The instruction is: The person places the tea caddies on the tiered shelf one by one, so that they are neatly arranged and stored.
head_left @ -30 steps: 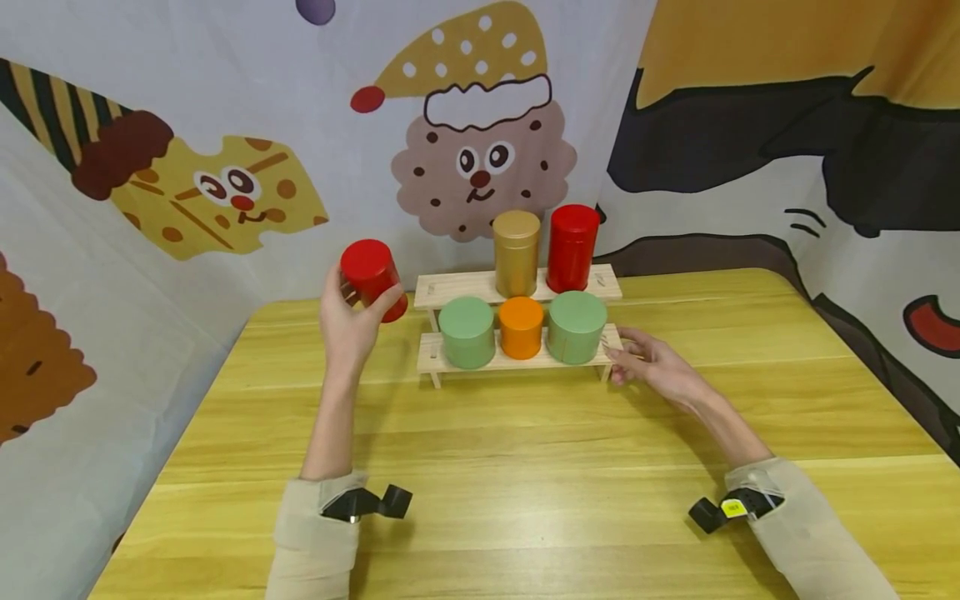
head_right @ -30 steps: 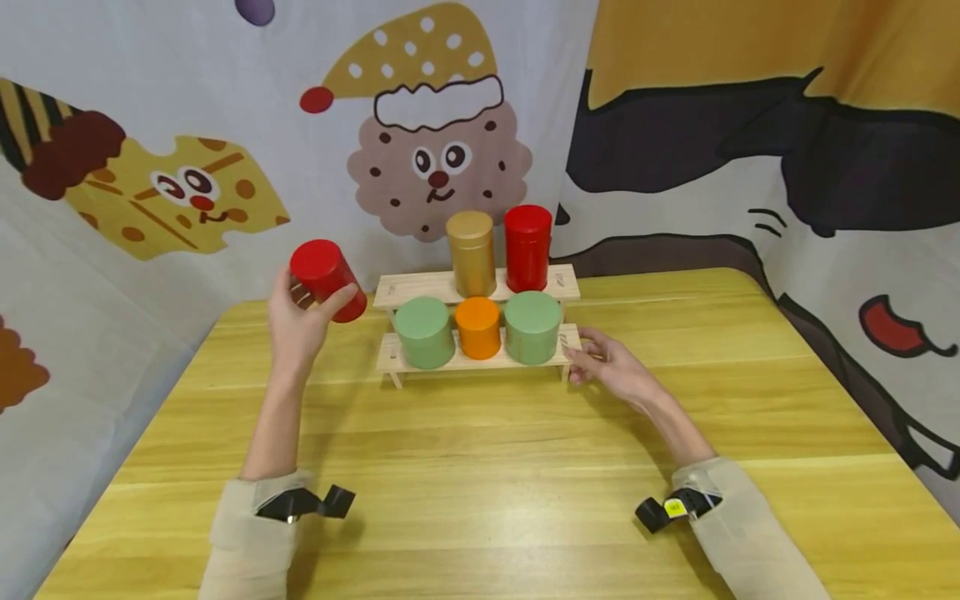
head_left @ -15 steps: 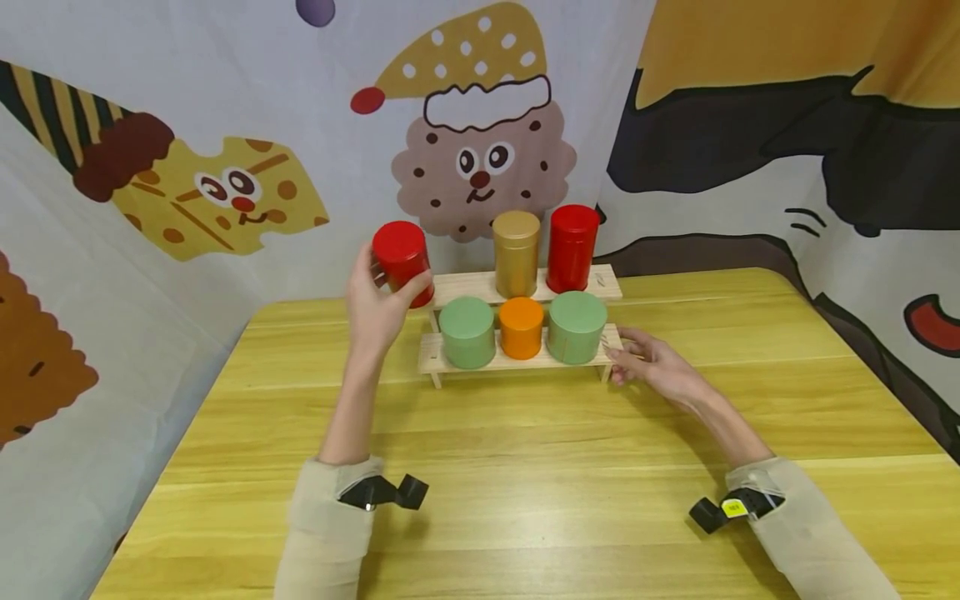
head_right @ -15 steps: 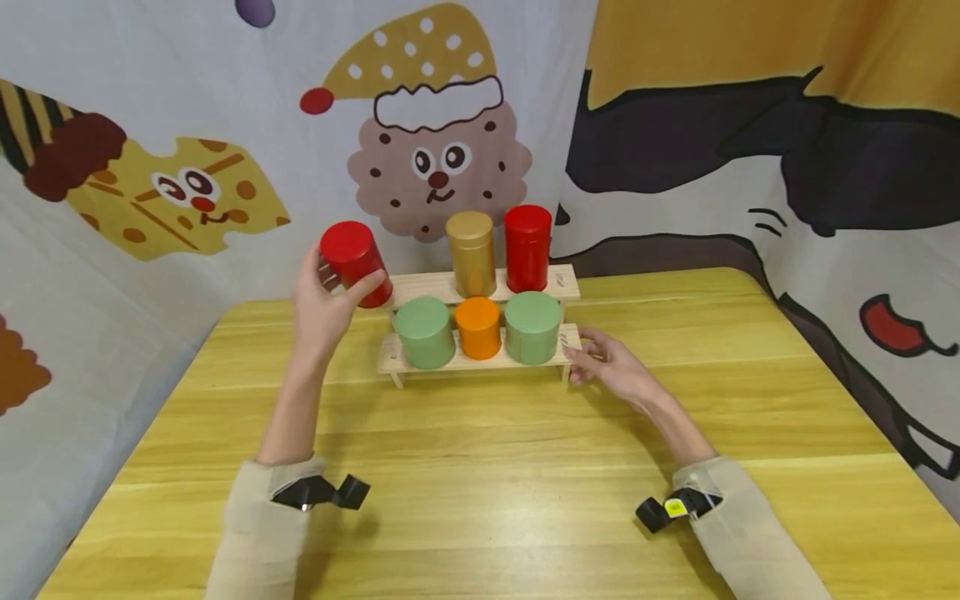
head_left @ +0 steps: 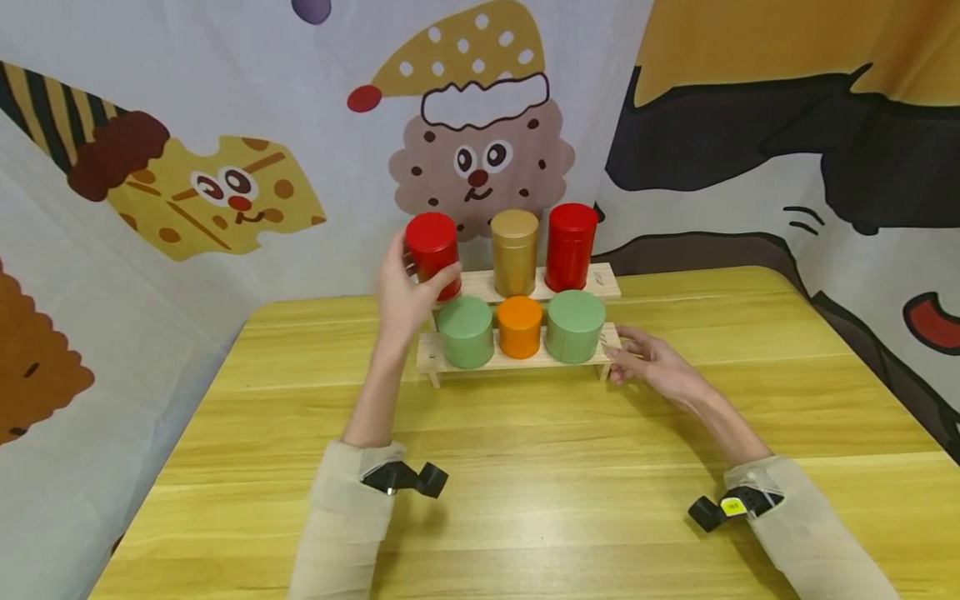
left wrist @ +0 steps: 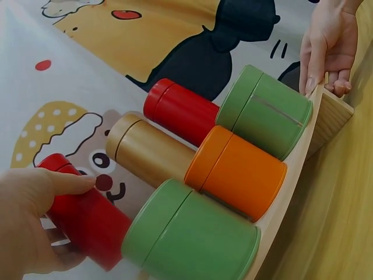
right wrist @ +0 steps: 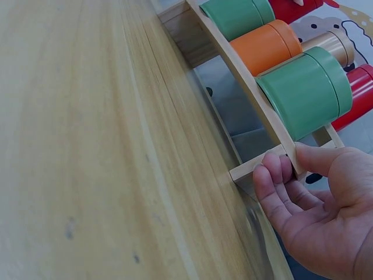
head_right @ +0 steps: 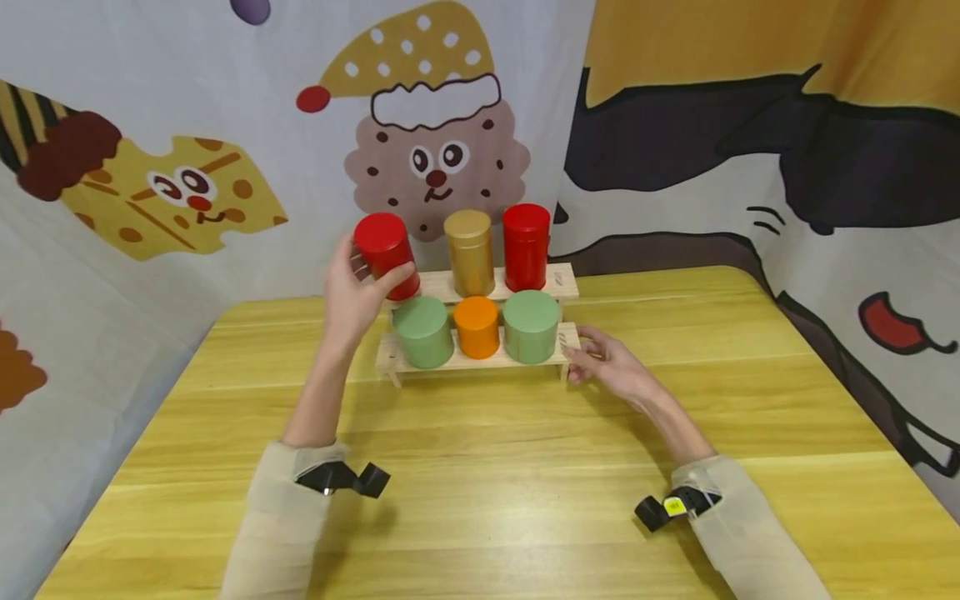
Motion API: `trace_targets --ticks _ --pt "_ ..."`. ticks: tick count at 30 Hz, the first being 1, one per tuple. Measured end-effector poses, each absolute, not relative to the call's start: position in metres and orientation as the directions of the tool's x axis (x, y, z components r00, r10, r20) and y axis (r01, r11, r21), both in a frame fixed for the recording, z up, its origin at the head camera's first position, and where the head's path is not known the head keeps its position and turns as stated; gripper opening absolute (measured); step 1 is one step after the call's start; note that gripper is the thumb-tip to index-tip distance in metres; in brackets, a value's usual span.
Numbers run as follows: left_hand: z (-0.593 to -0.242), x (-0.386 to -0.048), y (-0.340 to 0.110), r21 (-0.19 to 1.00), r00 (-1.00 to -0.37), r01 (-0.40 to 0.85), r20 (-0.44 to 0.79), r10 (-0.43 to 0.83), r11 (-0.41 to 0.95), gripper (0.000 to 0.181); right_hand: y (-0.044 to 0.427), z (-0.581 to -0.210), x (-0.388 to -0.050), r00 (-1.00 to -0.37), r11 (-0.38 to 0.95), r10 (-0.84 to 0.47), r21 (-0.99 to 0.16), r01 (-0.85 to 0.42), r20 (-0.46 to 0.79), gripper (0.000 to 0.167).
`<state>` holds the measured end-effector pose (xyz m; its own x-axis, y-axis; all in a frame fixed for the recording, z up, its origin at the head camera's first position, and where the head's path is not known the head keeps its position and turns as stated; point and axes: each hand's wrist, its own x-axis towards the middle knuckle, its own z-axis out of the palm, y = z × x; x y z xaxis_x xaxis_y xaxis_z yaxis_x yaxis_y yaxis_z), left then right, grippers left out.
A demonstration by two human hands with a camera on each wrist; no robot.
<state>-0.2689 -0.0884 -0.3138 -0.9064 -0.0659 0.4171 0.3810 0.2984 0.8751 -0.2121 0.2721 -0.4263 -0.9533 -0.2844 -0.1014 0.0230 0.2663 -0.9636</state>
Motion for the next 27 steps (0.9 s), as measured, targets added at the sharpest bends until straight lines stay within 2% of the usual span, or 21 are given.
trace_targets --ticks 16,27 --pt "-0.321 -0.283 -0.067 0.896 -0.934 0.322 0.353 -0.052 0.305 0.071 0.272 -0.427 -0.214 -0.951 0.267 -0.294 -0.963 0.019 -0.1 0.076" --pt "-0.327 -0.292 -0.065 0.895 -0.936 0.328 0.351 -0.02 0.303 0.064 0.272 -0.427 -0.214 -0.953 0.275 -0.285 -0.961 0.019 -0.101 0.075"
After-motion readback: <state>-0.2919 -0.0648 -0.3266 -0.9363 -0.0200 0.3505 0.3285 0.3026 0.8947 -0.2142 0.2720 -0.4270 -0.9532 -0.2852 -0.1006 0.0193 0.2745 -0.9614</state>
